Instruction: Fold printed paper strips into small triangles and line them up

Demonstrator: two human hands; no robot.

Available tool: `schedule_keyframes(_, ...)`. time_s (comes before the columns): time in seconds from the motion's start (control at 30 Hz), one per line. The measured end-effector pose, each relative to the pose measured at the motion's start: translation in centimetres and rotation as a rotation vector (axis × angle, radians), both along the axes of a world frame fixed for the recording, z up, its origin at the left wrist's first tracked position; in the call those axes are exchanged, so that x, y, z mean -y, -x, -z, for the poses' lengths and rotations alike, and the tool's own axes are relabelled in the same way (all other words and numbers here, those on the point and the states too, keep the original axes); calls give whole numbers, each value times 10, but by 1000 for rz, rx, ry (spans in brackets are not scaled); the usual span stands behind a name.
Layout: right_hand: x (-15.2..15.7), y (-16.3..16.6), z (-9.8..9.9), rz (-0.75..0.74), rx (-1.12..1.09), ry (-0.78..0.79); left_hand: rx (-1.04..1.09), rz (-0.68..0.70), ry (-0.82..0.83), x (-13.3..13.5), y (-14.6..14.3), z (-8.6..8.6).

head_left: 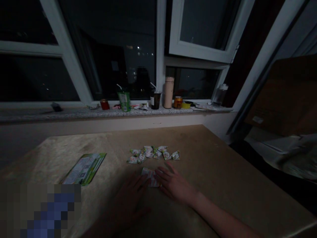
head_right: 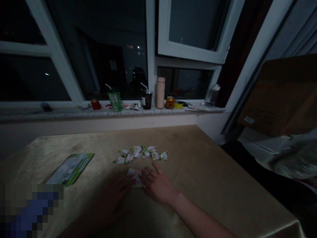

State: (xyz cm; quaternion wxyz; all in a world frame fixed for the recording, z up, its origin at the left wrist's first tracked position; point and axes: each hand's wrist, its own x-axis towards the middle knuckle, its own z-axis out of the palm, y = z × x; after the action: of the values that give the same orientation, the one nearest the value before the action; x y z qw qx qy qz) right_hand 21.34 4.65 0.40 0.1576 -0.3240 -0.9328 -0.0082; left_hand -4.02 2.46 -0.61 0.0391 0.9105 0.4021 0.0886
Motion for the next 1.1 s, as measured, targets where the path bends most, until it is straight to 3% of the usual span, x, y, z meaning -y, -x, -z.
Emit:
schedule_keyframes(0.2,-4,-4,-2,-16,-25,55,19,101,69,2,1,-6)
schedule_keyframes(0.47,-5,-16,-10,-93,-158,260,13,182,151,4,8,-13)
schedule_keyframes(0.6,-10,-19,-5,-75,-312,336,15,179,152,6,10,-15)
schedule_keyframes(0.8,-18,-20,2,26,-568,164,8,176,169,6,5,-18)
schedule_keyframes(0.93,-17,-24,-2,109,-456,11,16,173,162,5,4,-14)
schedule_keyframes(1.1,-11,-22,-7,75,-343,-50,-3,178,136,5,2,-14)
